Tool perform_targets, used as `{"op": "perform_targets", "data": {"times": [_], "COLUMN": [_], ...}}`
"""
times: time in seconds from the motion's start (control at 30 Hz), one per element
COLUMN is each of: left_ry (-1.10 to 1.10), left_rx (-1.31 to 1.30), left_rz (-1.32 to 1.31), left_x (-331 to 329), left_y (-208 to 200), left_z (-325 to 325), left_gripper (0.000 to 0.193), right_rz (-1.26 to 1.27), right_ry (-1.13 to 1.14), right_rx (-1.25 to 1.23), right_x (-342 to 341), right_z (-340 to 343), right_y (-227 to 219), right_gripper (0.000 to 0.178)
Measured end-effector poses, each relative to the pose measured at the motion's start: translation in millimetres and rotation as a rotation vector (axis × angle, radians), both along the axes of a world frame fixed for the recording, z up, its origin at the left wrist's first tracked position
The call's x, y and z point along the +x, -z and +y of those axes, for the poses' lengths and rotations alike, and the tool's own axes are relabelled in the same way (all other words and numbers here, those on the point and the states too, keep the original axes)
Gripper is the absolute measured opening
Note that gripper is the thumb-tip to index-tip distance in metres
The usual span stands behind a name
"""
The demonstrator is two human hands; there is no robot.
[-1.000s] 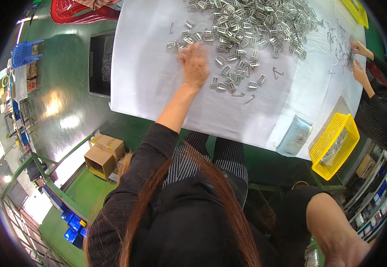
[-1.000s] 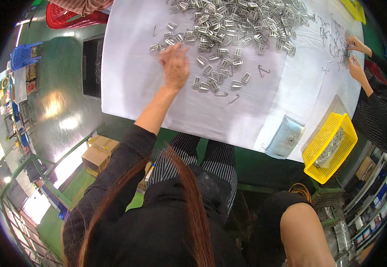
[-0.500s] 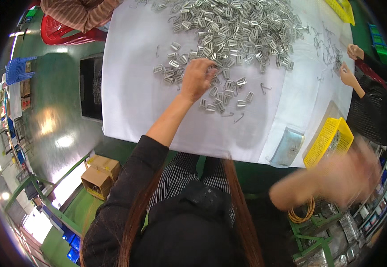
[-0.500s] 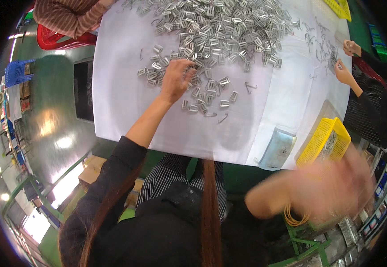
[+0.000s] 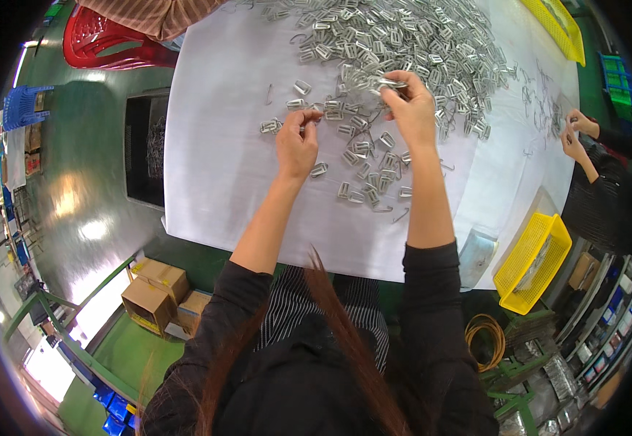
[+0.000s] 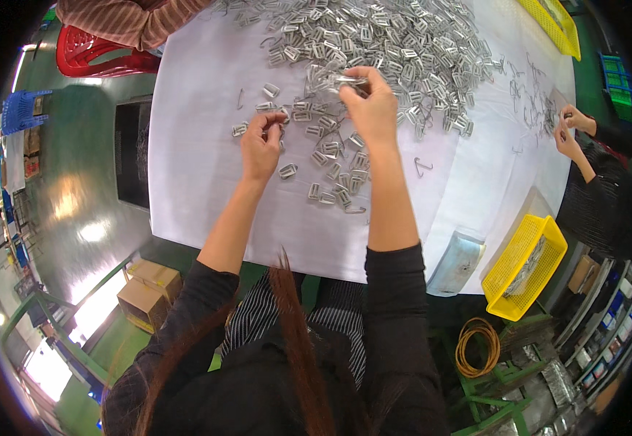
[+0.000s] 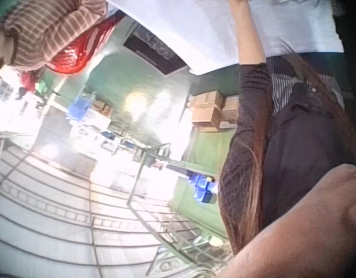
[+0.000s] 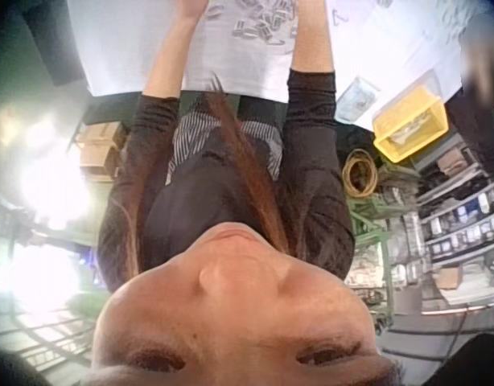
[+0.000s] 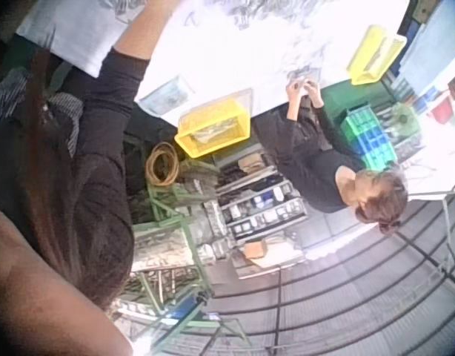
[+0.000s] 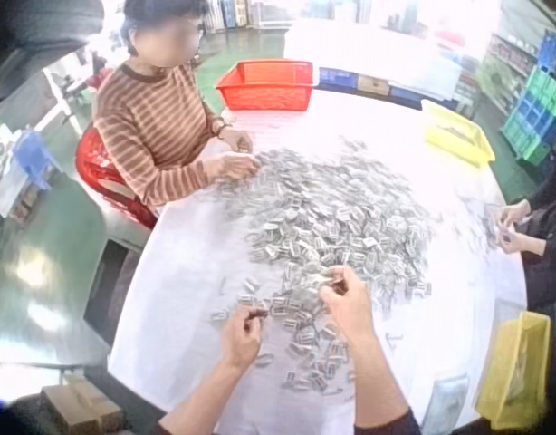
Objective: The person repeatedly picks small metal clips and cylindrical fasteners from a white sheet on a table, joins them by hand, and places the assembled units into a yellow basket. The person also occasionally gathers loose fasteners and moves them aside.
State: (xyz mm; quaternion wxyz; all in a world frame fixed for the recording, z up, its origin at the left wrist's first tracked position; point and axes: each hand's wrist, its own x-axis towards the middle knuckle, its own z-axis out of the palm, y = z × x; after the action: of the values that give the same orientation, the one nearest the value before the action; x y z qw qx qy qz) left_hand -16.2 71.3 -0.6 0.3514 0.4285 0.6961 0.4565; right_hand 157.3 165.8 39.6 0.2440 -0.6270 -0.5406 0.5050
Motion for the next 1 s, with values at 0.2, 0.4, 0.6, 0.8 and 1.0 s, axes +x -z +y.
{"op": "perform_targets", "data": {"times": [0.2, 0.4, 0.6, 0.8, 1.0], "left_ry": [0.028, 0.079, 0.147, 0.246, 0.376], "left_rx": [-0.080, -0.030, -0.007, 0.108, 0.173], "left_rz": [-0.062, -0.016, 0.010, 0.167, 0.464], "left_x": [-0.4, 5.2, 34.9, 58.3, 104.4], "left_y": [3.6, 3.3, -4.3, 3.4, 6.9], "left_z": [-5.8, -2.7, 0.2, -0.5, -9.2], "left_gripper": [0.018, 0.017, 0.017, 0.018, 0.023], "right_rz": [0.042, 0.069, 0.195, 0.236, 0.168], "right_ry": [0.052, 0.097, 0.168, 0.275, 0.356], "right_rx": [0.146, 0.069, 0.108, 0.027, -0.113], "right_x": [21.7, 65.1, 99.1, 145.0, 178.0], "right_z": [8.9, 4.5, -23.7, -52.0, -82.6], "right_y": [-24.1, -13.0, -14.6, -7.8, -2.4], "right_gripper": [0.033, 0.039, 0.043, 0.028, 0.018]}}
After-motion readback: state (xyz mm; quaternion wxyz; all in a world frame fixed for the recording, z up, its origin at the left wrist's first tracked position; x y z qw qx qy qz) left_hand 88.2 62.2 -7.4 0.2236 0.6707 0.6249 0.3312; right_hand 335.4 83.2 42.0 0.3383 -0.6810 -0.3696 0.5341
